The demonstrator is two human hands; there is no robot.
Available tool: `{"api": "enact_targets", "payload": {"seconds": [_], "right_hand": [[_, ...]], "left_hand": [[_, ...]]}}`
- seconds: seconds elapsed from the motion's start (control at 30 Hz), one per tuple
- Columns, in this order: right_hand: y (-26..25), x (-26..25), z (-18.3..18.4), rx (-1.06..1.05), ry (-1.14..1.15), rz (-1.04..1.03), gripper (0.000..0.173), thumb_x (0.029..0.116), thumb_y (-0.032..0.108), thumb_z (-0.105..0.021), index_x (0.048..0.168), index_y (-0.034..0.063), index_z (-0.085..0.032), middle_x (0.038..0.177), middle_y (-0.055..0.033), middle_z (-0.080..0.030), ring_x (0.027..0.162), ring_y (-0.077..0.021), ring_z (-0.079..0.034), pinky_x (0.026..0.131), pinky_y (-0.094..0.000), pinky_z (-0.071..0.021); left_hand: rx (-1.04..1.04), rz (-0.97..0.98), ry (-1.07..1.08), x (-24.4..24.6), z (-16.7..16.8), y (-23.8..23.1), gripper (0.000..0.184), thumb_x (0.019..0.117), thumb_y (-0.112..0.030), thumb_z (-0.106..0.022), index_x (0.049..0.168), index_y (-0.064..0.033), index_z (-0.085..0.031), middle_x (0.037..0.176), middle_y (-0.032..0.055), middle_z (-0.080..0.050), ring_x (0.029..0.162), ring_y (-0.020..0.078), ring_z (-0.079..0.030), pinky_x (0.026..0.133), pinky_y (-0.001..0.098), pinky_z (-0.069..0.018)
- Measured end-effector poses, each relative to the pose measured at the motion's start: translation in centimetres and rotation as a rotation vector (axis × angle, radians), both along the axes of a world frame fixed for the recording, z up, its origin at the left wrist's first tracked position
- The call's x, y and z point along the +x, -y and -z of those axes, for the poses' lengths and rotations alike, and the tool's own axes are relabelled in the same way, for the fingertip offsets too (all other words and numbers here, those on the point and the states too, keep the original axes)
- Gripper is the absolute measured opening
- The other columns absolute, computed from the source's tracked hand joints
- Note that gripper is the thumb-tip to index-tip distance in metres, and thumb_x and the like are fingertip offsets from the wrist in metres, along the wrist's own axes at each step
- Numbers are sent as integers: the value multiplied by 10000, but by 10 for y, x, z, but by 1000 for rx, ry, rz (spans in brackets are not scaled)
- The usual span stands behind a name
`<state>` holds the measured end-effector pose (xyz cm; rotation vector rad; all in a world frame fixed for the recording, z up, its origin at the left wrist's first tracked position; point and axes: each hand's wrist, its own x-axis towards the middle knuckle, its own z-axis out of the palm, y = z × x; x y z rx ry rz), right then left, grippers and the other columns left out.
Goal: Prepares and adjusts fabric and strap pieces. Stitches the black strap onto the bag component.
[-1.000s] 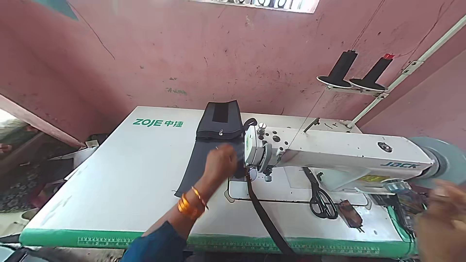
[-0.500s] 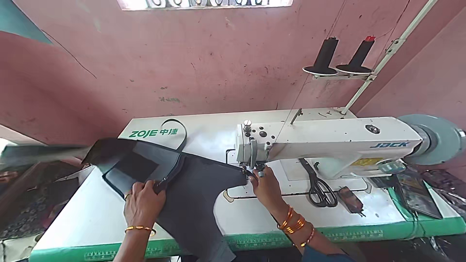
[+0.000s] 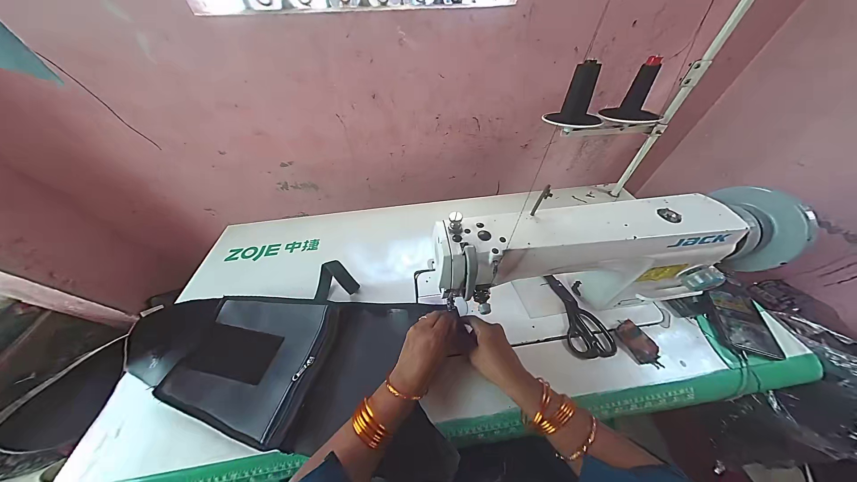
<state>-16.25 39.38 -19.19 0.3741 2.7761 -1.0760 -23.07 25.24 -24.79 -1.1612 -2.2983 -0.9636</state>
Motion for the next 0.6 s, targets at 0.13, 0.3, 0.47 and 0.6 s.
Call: {"api": "enact_targets", "payload": {"seconds": [0.13, 0.3, 0.47, 0.6], "right_hand": [[17, 33, 31, 208, -427, -58, 392, 852, -80, -593, 1235, -89, -680, 905, -229, -719, 785, -367, -728, 725, -476, -595], [17, 40, 35, 286, -502, -59, 257, 834, -68, -626, 1077, -101, -700, 855, -239, -693, 713, -372, -718, 629, -469, -590], [-5, 20, 13, -239, -61, 103, 389, 1053, 107, -518, 1415, -36, -510, 845, -124, -677, 637, -190, -680, 633, -337, -595], [-5, 10, 10, -328, 21, 79, 361, 1050, 92, -512, 1395, -14, -534, 824, -109, -680, 575, -158, -656, 580, -316, -580]], "left_hand": [[-199, -25, -41, 22, 1, 1, 210, 903, 8, -594, 955, -38, -792, 1041, 97, -763, 1009, 292, -720, 854, 416, -597], [-186, -77, 51, 24, -8, 3, 201, 951, -64, -609, 1056, -46, -780, 1108, 116, -758, 1045, 336, -728, 827, 488, -606], [-236, -117, 14, 21, -3, -4, 272, 964, -57, -544, 1105, -38, -776, 1200, 116, -740, 1132, 324, -696, 935, 458, -575], [-409, -133, 182, 13, -20, -12, 361, 1003, -94, -478, 1277, -29, -704, 1266, 164, -681, 1214, 343, -625, 1032, 447, -502]]}}
